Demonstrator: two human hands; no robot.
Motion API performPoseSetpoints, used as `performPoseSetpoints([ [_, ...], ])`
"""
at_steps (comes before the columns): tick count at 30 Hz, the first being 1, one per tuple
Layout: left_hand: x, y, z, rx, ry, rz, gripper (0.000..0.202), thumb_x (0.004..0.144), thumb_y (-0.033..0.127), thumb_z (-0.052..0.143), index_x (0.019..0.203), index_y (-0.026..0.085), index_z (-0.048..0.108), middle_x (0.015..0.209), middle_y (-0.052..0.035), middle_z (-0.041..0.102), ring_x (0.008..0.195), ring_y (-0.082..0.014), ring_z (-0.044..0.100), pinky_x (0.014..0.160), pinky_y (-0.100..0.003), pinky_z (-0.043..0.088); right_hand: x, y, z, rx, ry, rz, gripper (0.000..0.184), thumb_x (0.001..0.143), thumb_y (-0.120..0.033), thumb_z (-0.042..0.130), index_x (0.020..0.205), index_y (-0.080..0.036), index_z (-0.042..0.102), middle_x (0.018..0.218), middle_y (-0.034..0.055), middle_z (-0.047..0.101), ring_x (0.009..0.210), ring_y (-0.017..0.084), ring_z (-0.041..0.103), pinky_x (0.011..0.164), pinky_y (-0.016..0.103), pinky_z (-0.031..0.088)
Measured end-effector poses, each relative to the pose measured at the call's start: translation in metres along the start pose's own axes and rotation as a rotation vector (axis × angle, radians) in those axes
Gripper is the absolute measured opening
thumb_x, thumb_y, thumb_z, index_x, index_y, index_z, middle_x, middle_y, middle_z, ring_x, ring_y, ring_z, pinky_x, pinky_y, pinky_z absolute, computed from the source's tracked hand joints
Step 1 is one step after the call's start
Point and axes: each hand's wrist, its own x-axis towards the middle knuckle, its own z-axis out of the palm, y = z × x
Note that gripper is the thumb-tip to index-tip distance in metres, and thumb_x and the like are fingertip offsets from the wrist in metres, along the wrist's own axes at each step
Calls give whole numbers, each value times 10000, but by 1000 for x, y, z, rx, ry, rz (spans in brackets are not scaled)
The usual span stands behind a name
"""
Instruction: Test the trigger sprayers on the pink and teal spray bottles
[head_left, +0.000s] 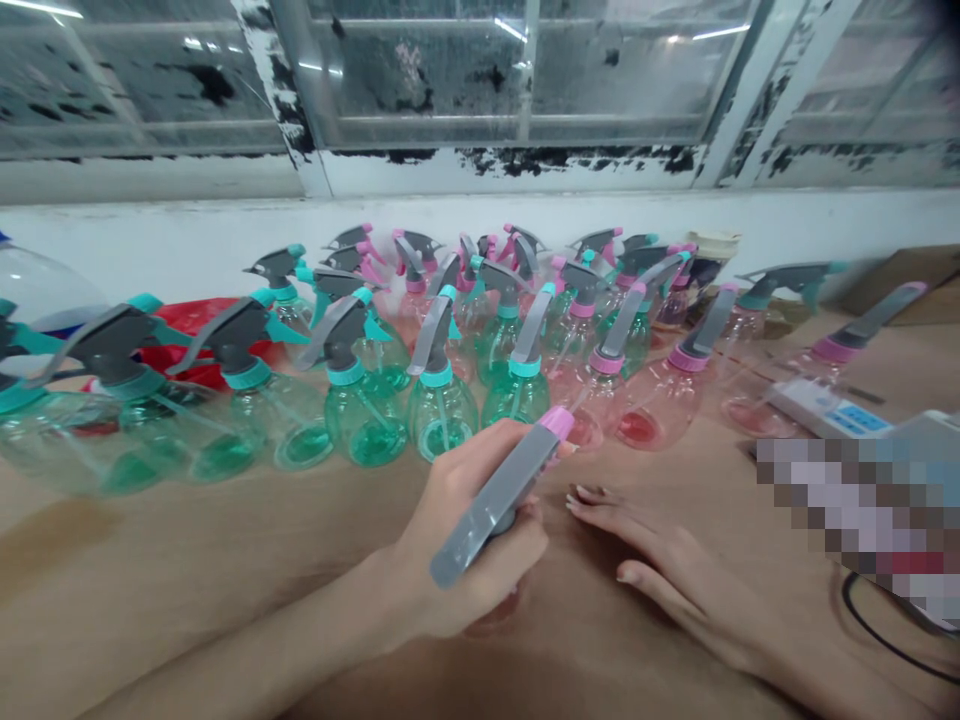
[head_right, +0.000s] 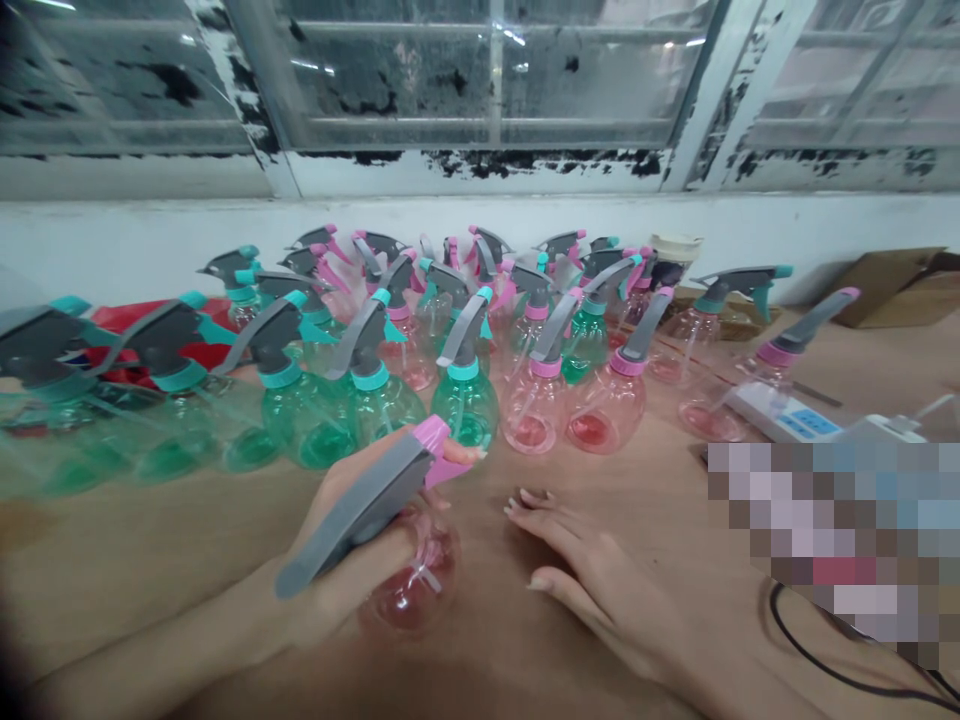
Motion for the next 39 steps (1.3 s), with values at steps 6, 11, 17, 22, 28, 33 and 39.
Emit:
performPoseSetpoints([
  [6,1,-1,0,-19,3,12,305,705,156,479,971,222,612,781,2,567,647,-162,535,628,-313,467,-2,5,4,-25,25,-12,503,969,-493,417,1432,-298,456,1502,48,444,1384,288,393,1121,560,328],
  [11,0,2,-1,11,10,20,314,703,136,459,960,220,618,785,0,565,664,-165,548,639,-315,484,-3,6,5,-26,60,-40,482,974,-474,413,1428,-316,460,1496,37,455,1369,275,418,1119,528,347],
  [17,0,0,-1,98,21,38,305,706,129,448,949,214,612,801,1,600,647,-152,559,606,-293,470,1,-2,0,-11,6,-19,513,967,-508,405,1401,-254,505,1482,74,470,1378,289,402,1122,546,332],
  [22,-2,-2,-1,83,-1,21,197,706,131,450,847,204,566,735,24,560,594,-134,518,574,-277,435,-1,0,2,-1,24,-11,501,970,-504,399,1402,-271,501,1490,68,460,1383,291,395,1123,556,322],
  [28,-3,2,-3,98,-1,43,160,738,123,449,836,215,536,746,18,541,648,-147,528,607,-288,436,0,0,1,1,22,-32,499,968,-499,410,1391,-257,517,1476,86,476,1370,296,414,1113,552,339],
  [33,2,1,-1,101,22,34,156,733,134,470,836,230,535,772,10,562,662,-158,542,628,-306,453,0,-2,0,0,35,-27,492,965,-500,421,1396,-280,510,1475,74,479,1365,303,420,1106,559,351],
  [39,2,2,1,103,33,-26,116,719,161,461,799,235,501,714,26,502,631,-149,494,594,-287,446,-1,-1,2,-14,43,-9,496,961,-493,443,1417,-301,477,1487,62,468,1371,299,412,1113,550,348],
])
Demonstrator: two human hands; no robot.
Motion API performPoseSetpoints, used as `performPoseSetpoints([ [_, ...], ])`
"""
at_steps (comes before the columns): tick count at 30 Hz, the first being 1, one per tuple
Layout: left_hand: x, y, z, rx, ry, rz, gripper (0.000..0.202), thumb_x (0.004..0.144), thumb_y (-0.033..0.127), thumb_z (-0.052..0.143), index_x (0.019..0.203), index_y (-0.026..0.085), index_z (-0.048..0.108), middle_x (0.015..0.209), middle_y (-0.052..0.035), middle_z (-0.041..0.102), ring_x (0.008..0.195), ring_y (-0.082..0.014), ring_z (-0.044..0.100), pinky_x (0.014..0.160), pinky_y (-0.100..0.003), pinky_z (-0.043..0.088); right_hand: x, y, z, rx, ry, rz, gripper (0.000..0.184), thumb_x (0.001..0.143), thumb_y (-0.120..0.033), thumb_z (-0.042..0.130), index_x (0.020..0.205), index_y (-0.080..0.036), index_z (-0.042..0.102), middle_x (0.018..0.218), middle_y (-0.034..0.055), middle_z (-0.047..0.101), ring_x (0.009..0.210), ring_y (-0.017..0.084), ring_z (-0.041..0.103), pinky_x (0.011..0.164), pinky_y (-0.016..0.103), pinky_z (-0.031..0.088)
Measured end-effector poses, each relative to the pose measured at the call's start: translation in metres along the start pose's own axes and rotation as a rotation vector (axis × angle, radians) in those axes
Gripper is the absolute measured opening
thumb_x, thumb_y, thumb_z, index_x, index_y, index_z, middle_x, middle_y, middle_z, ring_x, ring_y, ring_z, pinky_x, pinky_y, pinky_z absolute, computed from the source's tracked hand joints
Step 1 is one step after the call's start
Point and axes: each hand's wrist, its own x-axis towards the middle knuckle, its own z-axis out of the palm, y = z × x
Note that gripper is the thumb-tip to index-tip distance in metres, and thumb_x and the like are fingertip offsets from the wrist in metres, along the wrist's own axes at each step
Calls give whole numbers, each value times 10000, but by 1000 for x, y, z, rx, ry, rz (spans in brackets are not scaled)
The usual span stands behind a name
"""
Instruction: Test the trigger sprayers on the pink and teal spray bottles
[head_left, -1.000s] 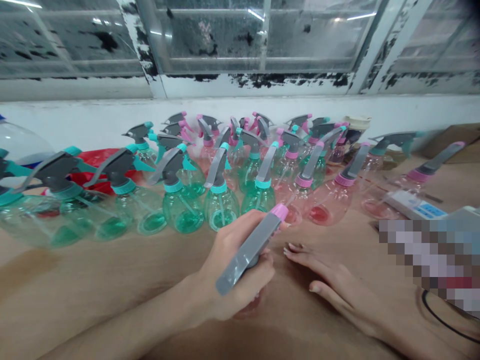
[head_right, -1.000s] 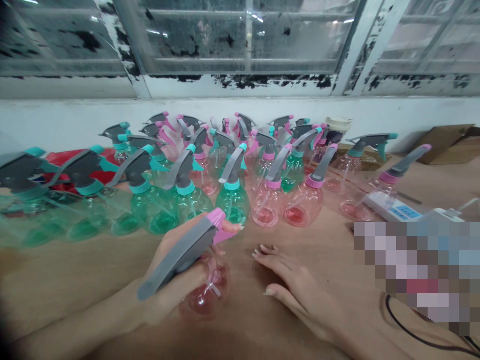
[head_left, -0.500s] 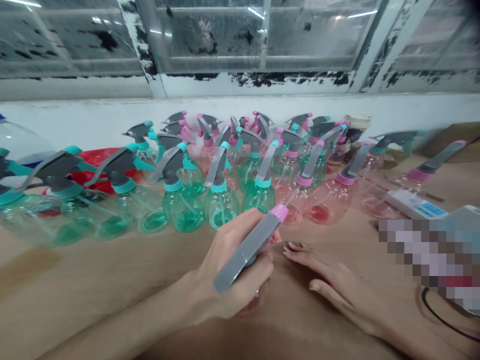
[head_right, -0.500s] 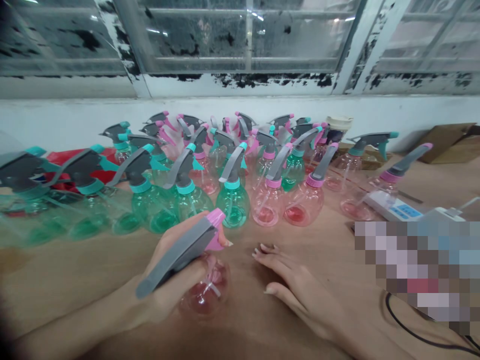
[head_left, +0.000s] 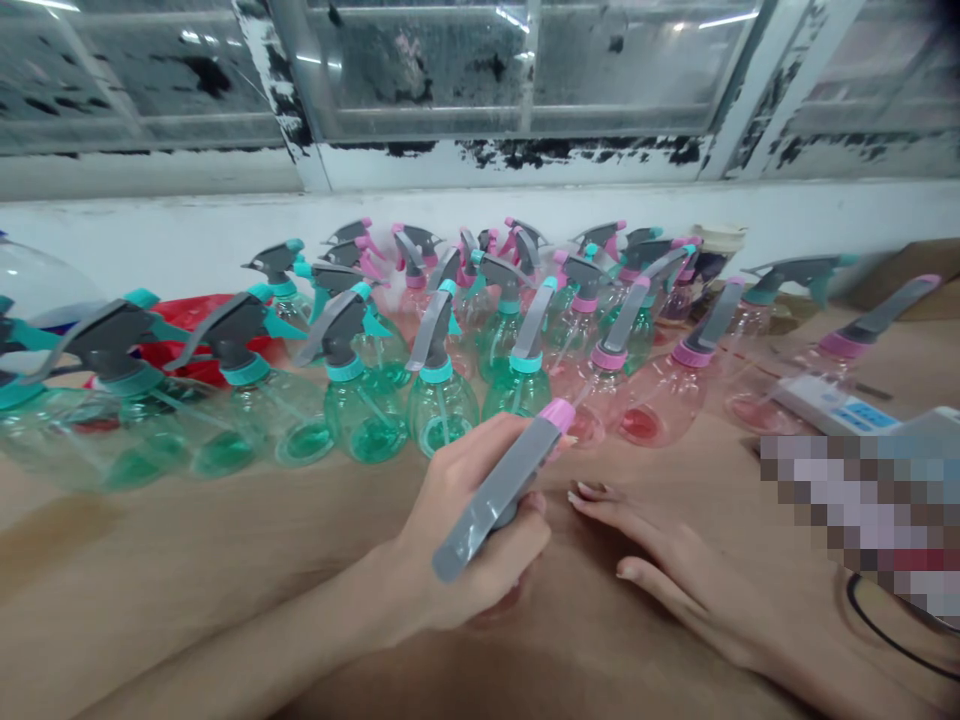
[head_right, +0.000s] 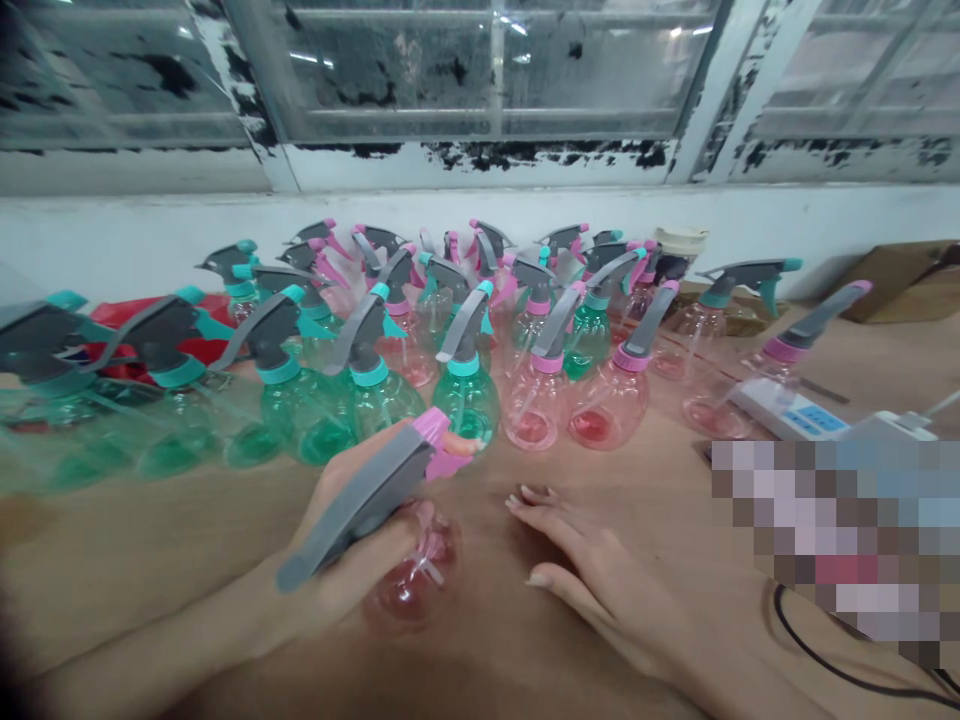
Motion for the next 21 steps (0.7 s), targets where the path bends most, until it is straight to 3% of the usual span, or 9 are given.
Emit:
performPoseSetpoints([
  [5,-4,-2,2,-9,-2,-12,148,737,132,479,853,207,534,738,22,521,635,-132,496,615,-277,448,0,0,4,-54,48,3,589,891,-516,572,1422,-289,457,1466,100,492,1329,319,467,1071,550,404],
  [9,-2,-1,3,-3,-13,-71,88,795,204,528,879,208,552,741,15,557,632,-134,520,612,-276,464,2,-7,8,-39,123,-16,651,836,-527,646,1403,-274,450,1429,118,525,1307,318,490,1067,552,403],
  [13,-2,3,7,-91,-35,-129,108,849,296,570,884,208,520,788,18,569,589,-110,528,563,-253,466,4,-34,4,74,149,-71,742,793,-536,696,1417,-270,396,1429,115,515,1303,305,488,1067,512,407],
  [17,-3,8,19,-165,-74,-130,203,882,340,594,1033,231,513,795,34,579,558,-97,532,543,-234,477,3,-68,-8,131,123,-138,809,744,-552,733,1423,-290,380,1398,106,533,1259,326,518,1015,505,447],
  [21,0,16,37,-195,-52,-91,278,882,354,603,1115,239,503,938,-1,596,693,-126,590,652,-273,524,-2,-82,-14,103,194,-149,845,680,-573,767,1398,-308,410,1288,95,602,1155,355,579,907,497,515],
])
